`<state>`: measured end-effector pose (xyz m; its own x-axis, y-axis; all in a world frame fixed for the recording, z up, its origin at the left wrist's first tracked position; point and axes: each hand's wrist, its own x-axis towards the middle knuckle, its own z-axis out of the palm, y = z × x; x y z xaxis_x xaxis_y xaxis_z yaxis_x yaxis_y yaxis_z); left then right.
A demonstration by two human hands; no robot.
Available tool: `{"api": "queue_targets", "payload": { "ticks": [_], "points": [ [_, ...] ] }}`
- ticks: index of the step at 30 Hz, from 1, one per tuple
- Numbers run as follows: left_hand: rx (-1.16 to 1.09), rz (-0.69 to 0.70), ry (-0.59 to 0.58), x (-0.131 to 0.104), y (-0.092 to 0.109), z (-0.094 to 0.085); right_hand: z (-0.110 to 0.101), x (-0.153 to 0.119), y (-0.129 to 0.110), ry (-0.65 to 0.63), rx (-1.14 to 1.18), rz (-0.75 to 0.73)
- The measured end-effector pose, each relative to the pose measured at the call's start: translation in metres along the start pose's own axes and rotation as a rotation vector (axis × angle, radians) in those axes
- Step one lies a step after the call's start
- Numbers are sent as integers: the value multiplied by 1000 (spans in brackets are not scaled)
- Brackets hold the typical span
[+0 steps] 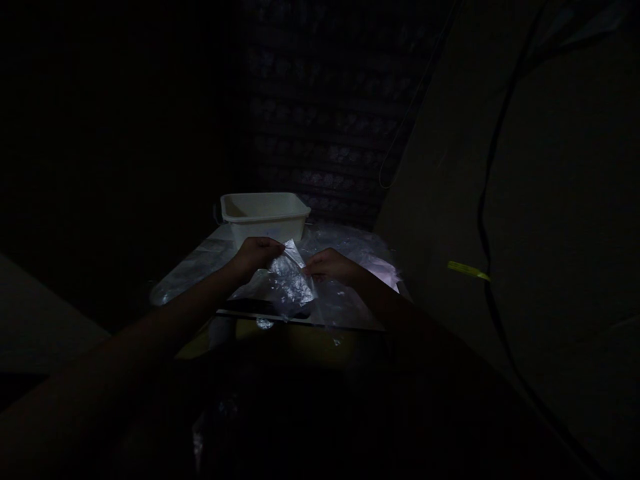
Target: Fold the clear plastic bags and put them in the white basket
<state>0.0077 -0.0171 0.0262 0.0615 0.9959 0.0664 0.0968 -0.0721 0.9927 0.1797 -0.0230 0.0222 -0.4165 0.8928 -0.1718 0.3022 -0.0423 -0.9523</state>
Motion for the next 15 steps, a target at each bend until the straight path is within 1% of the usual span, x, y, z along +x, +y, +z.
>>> {"api": "queue_targets", "payload": {
  "ticks": [5,9,11,15],
  "points": [
    [-55,-23,62,5,-5,-12,0,-3,0,-24,-15,23],
    [-90,-28,73,6,-7,-17,-1,-4,1,-71,-40,-1],
    [-100,-35,85,7,-7,-17,-2,-4,2,-120,-65,-2],
    [-119,-34,104,7,-6,-18,-10,-4,8,-272,-147,26]
  ]
}}
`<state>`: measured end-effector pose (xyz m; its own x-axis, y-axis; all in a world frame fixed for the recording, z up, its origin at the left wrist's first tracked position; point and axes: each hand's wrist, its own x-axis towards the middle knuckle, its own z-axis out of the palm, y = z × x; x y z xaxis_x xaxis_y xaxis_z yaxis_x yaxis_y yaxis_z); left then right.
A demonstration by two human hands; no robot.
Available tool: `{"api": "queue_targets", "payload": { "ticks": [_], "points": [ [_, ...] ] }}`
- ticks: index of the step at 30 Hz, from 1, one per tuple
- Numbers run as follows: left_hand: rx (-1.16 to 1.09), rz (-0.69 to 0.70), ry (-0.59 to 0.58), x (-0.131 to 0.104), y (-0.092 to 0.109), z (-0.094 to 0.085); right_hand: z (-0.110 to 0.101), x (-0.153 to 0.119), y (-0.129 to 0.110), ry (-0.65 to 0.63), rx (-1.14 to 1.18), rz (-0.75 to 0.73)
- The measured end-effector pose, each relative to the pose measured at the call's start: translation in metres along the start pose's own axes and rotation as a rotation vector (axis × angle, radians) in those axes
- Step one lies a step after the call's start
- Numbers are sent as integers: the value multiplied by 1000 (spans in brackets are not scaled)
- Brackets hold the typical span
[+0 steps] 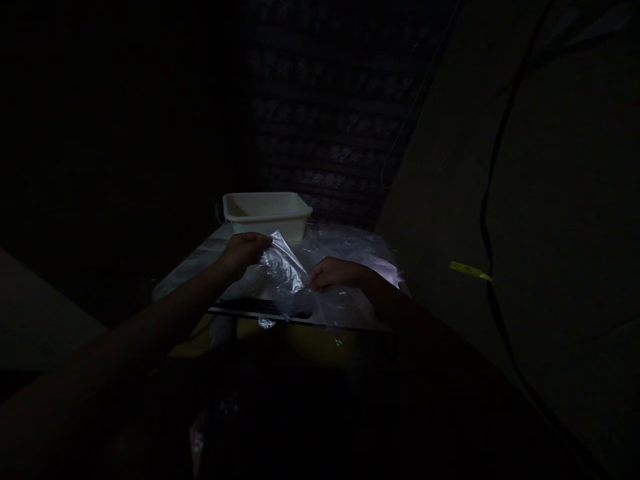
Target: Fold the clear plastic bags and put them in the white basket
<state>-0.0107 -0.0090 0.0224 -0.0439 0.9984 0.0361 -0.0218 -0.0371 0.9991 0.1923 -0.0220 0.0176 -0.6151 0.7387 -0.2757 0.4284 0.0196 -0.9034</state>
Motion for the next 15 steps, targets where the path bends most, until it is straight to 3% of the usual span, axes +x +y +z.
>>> {"api": "queue_targets", "payload": {
  "ticks": [3,7,10,15],
  "points": [
    [28,13,-17,-1,2,1,-9,-1,5,-22,-29,26],
    [107,41,-99,-6,4,9,-13,1,4,99,137,-6],
    [135,49,-167,-9,5,17,-6,4,-2,112,238,-58],
    [65,13,-196,-10,7,26,8,6,-14,215,95,-45]
  ]
}}
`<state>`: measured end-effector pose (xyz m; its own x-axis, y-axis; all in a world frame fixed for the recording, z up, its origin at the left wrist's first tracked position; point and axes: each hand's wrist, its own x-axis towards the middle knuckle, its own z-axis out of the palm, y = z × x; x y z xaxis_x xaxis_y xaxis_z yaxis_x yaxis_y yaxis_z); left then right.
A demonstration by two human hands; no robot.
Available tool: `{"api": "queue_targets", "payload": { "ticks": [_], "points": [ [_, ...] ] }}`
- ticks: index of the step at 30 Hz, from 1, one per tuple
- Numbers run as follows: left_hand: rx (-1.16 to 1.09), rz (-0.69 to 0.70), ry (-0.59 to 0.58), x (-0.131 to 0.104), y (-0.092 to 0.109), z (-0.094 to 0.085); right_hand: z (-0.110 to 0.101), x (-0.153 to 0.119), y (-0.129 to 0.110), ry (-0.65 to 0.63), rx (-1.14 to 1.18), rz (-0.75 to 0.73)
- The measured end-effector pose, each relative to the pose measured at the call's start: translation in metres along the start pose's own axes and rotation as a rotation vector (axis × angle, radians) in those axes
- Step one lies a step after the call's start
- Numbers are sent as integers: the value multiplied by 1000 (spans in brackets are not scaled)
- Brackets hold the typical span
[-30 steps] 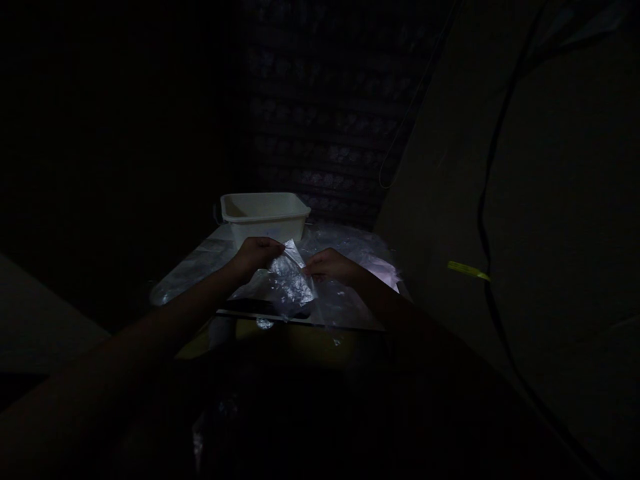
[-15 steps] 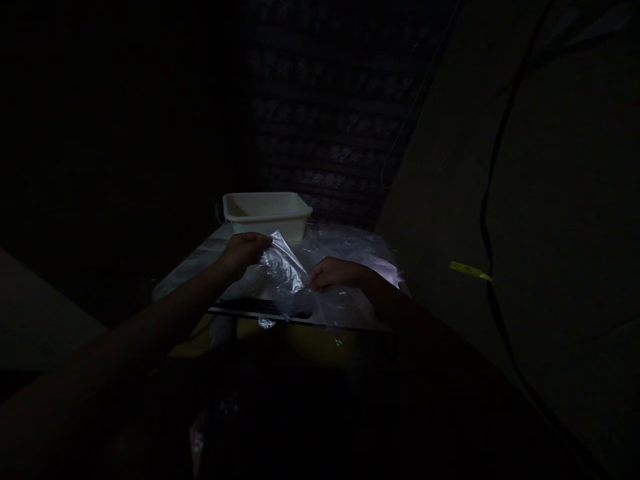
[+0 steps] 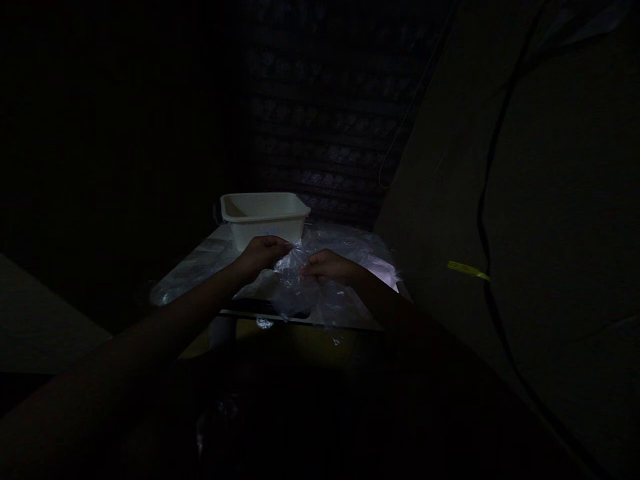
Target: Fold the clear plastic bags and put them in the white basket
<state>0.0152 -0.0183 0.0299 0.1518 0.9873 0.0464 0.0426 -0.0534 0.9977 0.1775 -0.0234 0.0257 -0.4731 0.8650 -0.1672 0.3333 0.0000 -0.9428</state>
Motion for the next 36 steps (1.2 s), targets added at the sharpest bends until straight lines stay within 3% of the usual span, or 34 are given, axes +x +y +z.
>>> {"api": "queue_targets", "payload": {
  "ticks": [4,7,14,20,36],
  "points": [
    [-290,-72,-151,0,2,0,0,1,-1,121,117,19],
    [-343,-156,-250,-2,-1,0,-2,4,0,183,233,4],
    [-205,-128,-182,-2,-18,6,-2,6,0,211,321,-40],
    [-183,-129,-147,-1,-15,6,-4,3,3,136,356,-68],
    [-317,-112,-125,-1,-14,6,-5,8,10,91,600,-102]
  ]
}}
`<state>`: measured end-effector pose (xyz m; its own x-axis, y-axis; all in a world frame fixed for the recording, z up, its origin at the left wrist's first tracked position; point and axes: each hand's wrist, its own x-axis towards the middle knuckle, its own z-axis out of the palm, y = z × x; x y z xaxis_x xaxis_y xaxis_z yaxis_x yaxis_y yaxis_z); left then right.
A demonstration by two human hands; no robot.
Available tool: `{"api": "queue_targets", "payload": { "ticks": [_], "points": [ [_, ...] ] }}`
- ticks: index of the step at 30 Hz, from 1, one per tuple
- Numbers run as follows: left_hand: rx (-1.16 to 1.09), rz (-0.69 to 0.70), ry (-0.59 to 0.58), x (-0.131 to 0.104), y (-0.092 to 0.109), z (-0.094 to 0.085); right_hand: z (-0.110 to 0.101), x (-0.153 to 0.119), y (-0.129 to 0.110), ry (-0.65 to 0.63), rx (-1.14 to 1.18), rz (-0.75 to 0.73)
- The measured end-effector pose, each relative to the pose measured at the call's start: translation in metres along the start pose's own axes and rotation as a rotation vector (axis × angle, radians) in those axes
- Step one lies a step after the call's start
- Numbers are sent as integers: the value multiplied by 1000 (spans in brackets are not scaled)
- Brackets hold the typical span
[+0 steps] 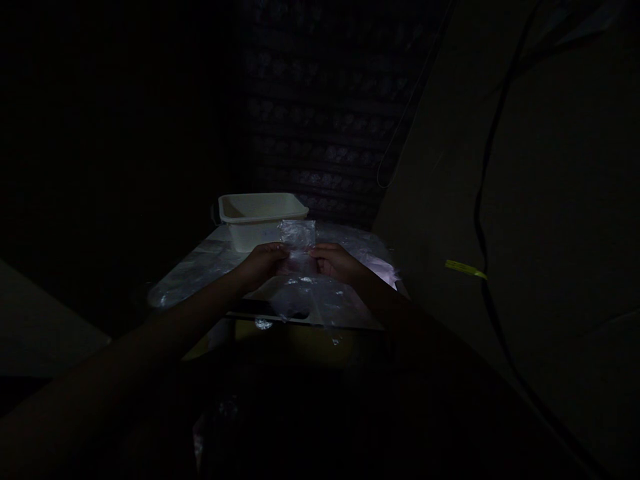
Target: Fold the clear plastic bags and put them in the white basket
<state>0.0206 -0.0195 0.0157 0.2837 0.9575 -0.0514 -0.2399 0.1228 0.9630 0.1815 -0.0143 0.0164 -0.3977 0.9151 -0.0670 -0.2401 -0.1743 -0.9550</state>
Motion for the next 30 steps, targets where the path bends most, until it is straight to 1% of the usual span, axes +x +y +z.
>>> {"api": "queue_targets", "payload": {
  "ticks": [4,6,10,15,19,22,24,28,30],
  "points": [
    [-12,8,14,0,1,0,-1,0,0,-59,44,-18],
    [-15,11,14,1,1,0,-2,0,0,-66,54,-13],
    [-21,6,-16,1,2,-1,-1,-1,-2,-15,53,5],
    [-13,17,32,1,2,-2,0,-3,-8,42,74,35],
    [17,32,58,3,-1,-3,-1,-2,-7,35,82,133],
    [-2,27,58,3,0,-3,-1,1,-2,37,44,106],
    [-46,-11,40,2,3,-3,0,2,1,60,37,61],
    [-170,-151,-87,-1,7,-1,2,4,2,160,44,-17],
    [-160,-156,-122,-1,6,0,2,5,1,199,38,-45]
  ]
}}
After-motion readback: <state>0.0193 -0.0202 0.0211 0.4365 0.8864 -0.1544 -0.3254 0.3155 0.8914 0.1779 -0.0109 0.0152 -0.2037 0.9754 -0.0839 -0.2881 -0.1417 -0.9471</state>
